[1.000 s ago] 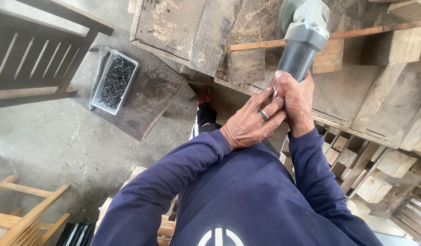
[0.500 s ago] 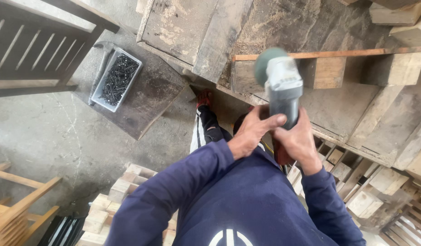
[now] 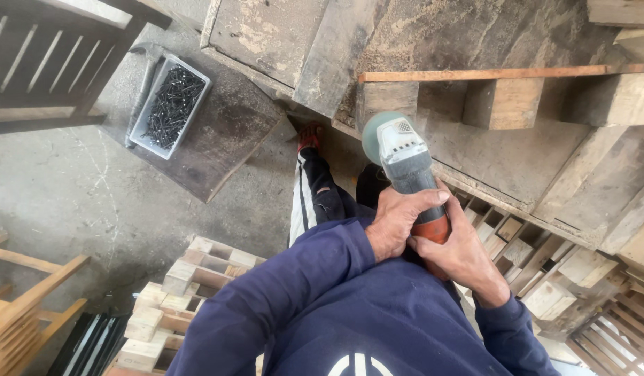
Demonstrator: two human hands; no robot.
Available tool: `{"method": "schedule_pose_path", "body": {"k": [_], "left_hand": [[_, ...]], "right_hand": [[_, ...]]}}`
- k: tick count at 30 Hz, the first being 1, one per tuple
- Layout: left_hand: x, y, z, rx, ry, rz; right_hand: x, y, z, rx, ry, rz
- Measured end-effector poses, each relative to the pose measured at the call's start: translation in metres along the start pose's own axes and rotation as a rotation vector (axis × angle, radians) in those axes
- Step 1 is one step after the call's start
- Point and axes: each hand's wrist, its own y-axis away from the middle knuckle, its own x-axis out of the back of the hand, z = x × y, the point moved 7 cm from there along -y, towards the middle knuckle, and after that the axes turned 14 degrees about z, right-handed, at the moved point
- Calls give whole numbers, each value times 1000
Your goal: The person uses an angle grinder with a sanding disc to smooth the surfaces of a wooden pallet. They hold the pallet steady with one hand while operating the tool with the other, moving the grinder across the wood to remove rough edges and smooth the surface.
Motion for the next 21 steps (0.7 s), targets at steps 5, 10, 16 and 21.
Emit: {"method": "schedule_pose_path", "body": {"k": [5, 10, 16, 21], "left_hand": [[0, -16, 17, 47, 5, -3], [-6, -1, 28, -38, 8, 16], [-11, -28, 45, 58, 52, -46], [-15, -26, 52, -3, 114, -46]], "right_hand": [[-4, -14, -7, -66, 10, 24], [0, 1, -33, 100, -124, -14], [0, -29, -32, 54, -109, 5], [7, -24, -52, 243, -125, -23]]}}
